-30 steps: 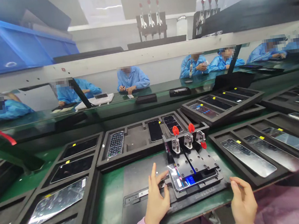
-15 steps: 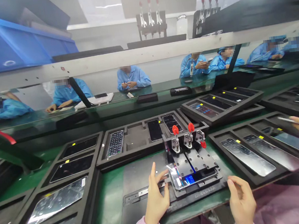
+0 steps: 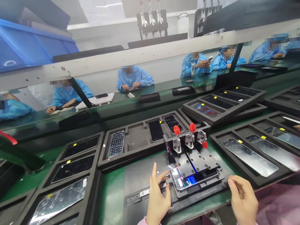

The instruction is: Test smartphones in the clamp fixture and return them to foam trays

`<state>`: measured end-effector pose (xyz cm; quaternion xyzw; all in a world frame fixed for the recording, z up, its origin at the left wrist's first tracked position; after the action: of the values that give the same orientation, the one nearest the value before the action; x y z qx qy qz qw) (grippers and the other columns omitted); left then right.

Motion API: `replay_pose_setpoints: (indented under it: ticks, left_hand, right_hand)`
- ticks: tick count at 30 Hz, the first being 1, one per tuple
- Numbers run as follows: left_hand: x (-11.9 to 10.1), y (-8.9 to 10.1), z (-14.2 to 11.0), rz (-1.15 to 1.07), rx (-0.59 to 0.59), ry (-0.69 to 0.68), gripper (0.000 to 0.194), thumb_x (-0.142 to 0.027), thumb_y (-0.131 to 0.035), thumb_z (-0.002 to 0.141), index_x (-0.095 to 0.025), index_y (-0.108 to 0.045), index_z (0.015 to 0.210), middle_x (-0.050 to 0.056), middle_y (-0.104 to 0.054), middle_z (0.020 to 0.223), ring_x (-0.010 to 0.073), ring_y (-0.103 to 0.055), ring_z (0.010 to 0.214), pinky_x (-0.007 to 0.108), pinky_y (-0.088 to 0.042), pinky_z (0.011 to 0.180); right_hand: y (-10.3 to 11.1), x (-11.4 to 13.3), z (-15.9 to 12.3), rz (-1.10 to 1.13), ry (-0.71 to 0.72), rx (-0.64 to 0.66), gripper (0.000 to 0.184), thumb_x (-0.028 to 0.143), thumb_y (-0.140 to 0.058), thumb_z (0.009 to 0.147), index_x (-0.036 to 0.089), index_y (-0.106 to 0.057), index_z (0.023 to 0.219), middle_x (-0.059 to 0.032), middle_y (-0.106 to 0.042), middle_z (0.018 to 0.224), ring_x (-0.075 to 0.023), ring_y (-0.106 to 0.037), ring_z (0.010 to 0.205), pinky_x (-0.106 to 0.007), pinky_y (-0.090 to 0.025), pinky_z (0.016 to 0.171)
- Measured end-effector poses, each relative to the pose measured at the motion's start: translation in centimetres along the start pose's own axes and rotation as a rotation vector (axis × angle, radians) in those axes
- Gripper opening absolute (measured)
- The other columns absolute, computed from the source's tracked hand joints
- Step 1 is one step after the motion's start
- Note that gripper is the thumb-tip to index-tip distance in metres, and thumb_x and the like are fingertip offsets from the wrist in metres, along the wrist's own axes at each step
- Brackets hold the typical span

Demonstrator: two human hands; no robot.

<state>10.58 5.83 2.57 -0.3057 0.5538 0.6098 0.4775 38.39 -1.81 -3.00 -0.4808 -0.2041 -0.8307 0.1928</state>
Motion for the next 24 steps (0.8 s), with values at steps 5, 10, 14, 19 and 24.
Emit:
replay_pose_setpoints:
  ticks: [5,10,14,19,24]
  left_hand:
    - [-0.4,0.2,0.0,0.003,0.019,-0.001,0.071,-0.02,-0.044,0.085,-0.026,-0.002,0.141,0.006,-0.061,0.116,0.0168,-0.06,0.098,0.037,-0.041,0.093]
    - [-0.4,0.1,0.1,0.007,0.023,-0.001,0.071,-0.021,-0.044,0.084,-0.023,-0.002,0.142,0.007,-0.061,0.116,0.0176,-0.06,0.1,0.038,-0.04,0.094]
    - [-0.1,0.0,0.1,-0.008,-0.005,-0.002,0.071,-0.022,-0.046,0.084,-0.023,-0.004,0.142,0.007,-0.062,0.114,0.0177,-0.061,0.099,0.038,-0.041,0.093]
    - [-0.2,0.0,0.1,0.001,-0.001,-0.006,0.071,-0.022,-0.046,0.084,-0.023,-0.005,0.142,0.007,-0.062,0.114,0.0179,-0.061,0.099,0.038,-0.04,0.094]
    - [-0.2,0.1,0.1,0.002,0.0,-0.003,0.071,-0.021,-0.046,0.083,-0.023,-0.006,0.142,0.007,-0.062,0.115,0.0176,-0.061,0.098,0.038,-0.041,0.094]
  right_hand:
    - [0.1,0.9,0.3,0.071,0.003,0.014,0.02,0.034,-0.059,0.076,0.014,-0.058,0.08,-0.0066,-0.057,0.087,-0.0163,-0.055,0.082,-0.034,-0.044,0.077]
    - [-0.2,3.2,0.6,0.219,0.036,0.14,0.017,0.03,-0.061,0.074,0.017,-0.051,0.07,-0.0042,-0.055,0.078,-0.0169,-0.055,0.077,-0.033,-0.046,0.072]
    - [-0.8,4.7,0.9,0.199,0.029,0.153,0.026,0.024,-0.061,0.074,0.019,-0.04,0.059,0.0011,-0.048,0.064,-0.0121,-0.049,0.061,-0.027,-0.04,0.059]
    - [-2.3,5.5,3.5,0.178,0.041,0.176,0.018,0.027,-0.062,0.074,0.019,-0.047,0.067,0.0034,-0.045,0.061,-0.0092,-0.047,0.059,-0.025,-0.042,0.06]
    - [-4.3,6.6,7.8,0.003,0.015,0.27,0.044,0.041,-0.061,0.073,0.017,-0.052,0.109,-0.0061,-0.061,0.094,-0.0097,-0.052,0.066,-0.024,-0.044,0.06]
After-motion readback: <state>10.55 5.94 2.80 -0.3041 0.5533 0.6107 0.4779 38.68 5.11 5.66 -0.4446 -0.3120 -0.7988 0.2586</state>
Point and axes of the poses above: each hand's wrist, its own z-axis towards the middle knuckle, its own y-axis out of the back of the hand, x = y × z, the point moved 4 cm from there along z, towards the middle knuckle
